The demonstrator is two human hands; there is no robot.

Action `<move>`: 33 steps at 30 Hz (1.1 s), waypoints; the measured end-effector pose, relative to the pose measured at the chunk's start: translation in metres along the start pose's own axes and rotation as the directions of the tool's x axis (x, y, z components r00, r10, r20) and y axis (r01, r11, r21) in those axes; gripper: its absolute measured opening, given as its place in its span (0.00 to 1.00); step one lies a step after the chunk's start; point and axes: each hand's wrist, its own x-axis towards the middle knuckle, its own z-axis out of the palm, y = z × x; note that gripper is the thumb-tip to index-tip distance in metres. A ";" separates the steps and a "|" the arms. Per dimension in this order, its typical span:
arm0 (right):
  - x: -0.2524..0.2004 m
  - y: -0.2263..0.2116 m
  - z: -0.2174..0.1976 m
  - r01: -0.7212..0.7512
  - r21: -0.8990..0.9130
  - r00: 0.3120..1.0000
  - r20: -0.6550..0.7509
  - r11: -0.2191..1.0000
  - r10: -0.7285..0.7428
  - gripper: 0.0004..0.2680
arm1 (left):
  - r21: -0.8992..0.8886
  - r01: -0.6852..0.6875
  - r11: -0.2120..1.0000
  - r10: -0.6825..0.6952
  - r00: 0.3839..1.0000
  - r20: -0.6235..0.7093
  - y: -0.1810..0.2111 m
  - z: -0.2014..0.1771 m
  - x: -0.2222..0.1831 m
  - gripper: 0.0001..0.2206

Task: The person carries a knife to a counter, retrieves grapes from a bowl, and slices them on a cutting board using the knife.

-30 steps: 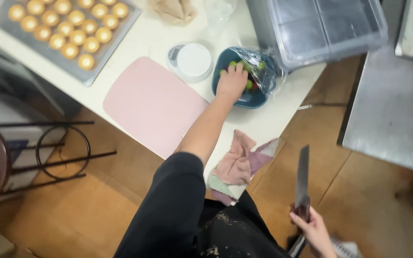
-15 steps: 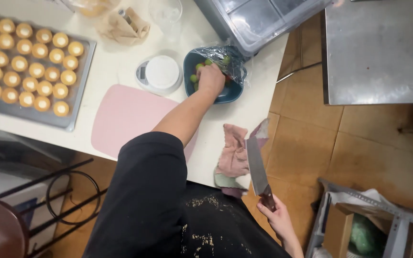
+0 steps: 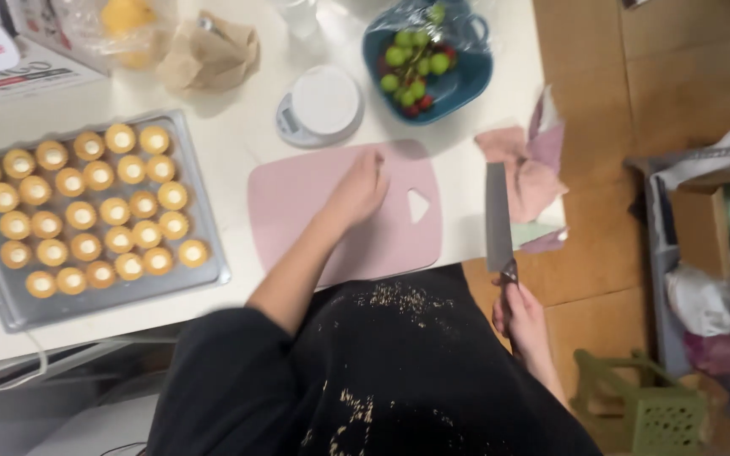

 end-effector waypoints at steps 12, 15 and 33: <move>0.033 0.008 0.188 0.328 -0.538 0.912 0.394 0.776 -0.112 0.12 | 0.077 -0.039 0.996 0.053 0.981 -0.185 -0.057 -0.034 -0.142 0.16; 0.038 0.008 0.205 0.447 -0.602 0.881 0.423 0.662 -0.211 0.12 | 0.103 -0.085 0.991 0.104 0.976 -0.193 -0.059 -0.030 -0.145 0.17; 0.035 0.019 0.211 0.411 -0.602 0.899 0.392 0.684 -0.195 0.12 | -0.030 0.063 0.998 -0.069 0.954 -0.293 -0.066 -0.011 -0.142 0.11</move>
